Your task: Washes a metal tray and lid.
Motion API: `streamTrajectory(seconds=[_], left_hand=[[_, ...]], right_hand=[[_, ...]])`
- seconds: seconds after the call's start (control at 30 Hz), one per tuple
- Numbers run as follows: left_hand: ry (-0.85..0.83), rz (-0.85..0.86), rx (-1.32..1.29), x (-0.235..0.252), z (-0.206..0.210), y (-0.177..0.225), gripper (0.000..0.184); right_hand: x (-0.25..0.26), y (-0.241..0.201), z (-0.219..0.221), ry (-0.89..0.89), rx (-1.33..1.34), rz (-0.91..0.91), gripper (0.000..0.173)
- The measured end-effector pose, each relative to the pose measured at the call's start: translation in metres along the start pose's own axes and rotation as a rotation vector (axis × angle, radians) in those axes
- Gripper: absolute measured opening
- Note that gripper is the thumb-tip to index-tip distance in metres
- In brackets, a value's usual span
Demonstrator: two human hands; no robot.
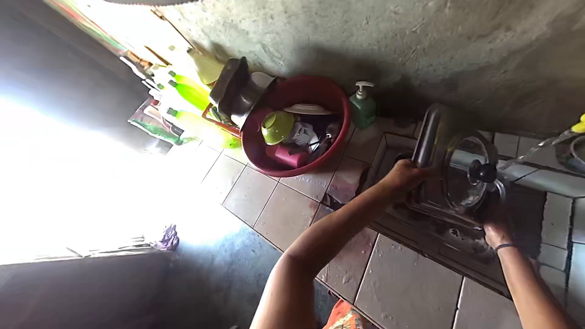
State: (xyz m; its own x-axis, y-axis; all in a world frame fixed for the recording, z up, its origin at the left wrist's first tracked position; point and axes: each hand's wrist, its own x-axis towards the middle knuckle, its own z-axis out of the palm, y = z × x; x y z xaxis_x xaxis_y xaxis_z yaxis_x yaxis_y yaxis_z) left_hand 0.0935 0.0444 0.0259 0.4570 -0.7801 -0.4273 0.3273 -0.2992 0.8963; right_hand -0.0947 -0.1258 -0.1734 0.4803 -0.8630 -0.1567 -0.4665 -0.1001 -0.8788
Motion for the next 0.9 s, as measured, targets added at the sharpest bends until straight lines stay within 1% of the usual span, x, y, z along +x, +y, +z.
streamTrajectory(seconds=[0.07,0.1,0.13,0.2,0.23,0.27,0.3,0.33,0.37,0.4,0.43,0.5,0.53,0.6,0.67,0.7,0.77,0.8,0.83,0.87,0.9], left_hand=[[0.065,0.046,-0.068,-0.033,-0.029,0.013,0.006],[0.103,0.112,-0.116,-0.050,-0.047,0.018,0.004],[0.168,0.182,-0.169,-0.068,-0.064,0.022,0.007],[0.336,0.293,-0.307,-0.096,-0.093,0.030,0.010],[0.418,0.327,-0.393,-0.104,-0.104,0.034,0.010],[0.496,0.362,-0.465,-0.109,-0.114,0.038,0.015],[0.562,0.403,-0.530,-0.109,-0.123,0.042,0.020],[0.627,0.444,-0.596,-0.106,-0.132,0.045,0.022],[0.672,0.479,-0.654,-0.100,-0.141,0.046,0.025],[0.707,0.509,-0.703,-0.092,-0.148,0.046,0.025],[0.735,0.533,-0.748,-0.084,-0.154,0.046,0.025],[0.807,0.573,-0.812,-0.075,-0.163,0.050,0.023],[0.823,0.599,-0.834,-0.075,-0.167,0.054,0.021],[0.825,0.672,-0.856,-0.080,-0.176,0.064,0.023],[0.858,0.779,-0.842,-0.087,-0.188,0.087,0.027],[0.887,0.836,-0.839,-0.087,-0.196,0.103,0.029],[0.971,0.904,-0.858,-0.080,-0.216,0.138,0.038],[1.045,0.898,-0.872,-0.073,-0.229,0.157,0.044],[1.129,0.876,-0.867,-0.062,-0.245,0.173,0.051],[1.219,0.856,-0.849,-0.047,-0.266,0.186,0.056],[1.292,0.823,-0.810,-0.029,-0.292,0.195,0.062]], right_hand=[[0.001,0.008,0.001,-0.047,-0.226,0.009,0.050],[0.006,0.019,0.003,-0.079,-0.278,-0.008,0.047],[0.010,0.031,0.006,-0.112,-0.328,-0.042,0.046],[0.011,0.045,0.015,-0.183,-0.473,-0.049,0.054],[0.010,0.046,0.022,-0.213,-0.561,-0.006,0.062],[0.009,0.045,0.034,-0.237,-0.635,0.050,0.068],[0.008,0.045,0.048,-0.264,-0.680,0.114,0.070],[0.008,0.045,0.064,-0.306,-0.707,0.157,0.067],[0.004,0.042,0.077,-0.376,-0.729,0.154,0.060],[-0.002,0.034,0.083,-0.445,-0.742,0.113,0.057],[-0.005,0.026,0.084,-0.521,-0.782,0.038,0.057],[-0.009,0.018,0.083,-0.576,-0.836,-0.117,0.058],[-0.009,0.022,0.083,-0.555,-0.836,-0.132,0.062],[-0.010,0.031,0.083,-0.472,-0.823,-0.095,0.070],[-0.007,0.038,0.086,-0.456,-0.861,-0.087,0.075],[-0.005,0.045,0.085,-0.443,-0.905,-0.133,0.079],[0.004,0.075,0.089,-0.288,-0.932,-0.313,0.082],[0.003,0.066,0.090,-0.293,-0.962,-0.286,0.081],[-0.005,0.039,0.088,-0.366,-0.988,-0.185,0.079],[-0.014,0.013,0.088,-0.429,-0.959,-0.092,0.076],[-0.026,-0.017,0.089,-0.462,-0.925,-0.047,0.071]])
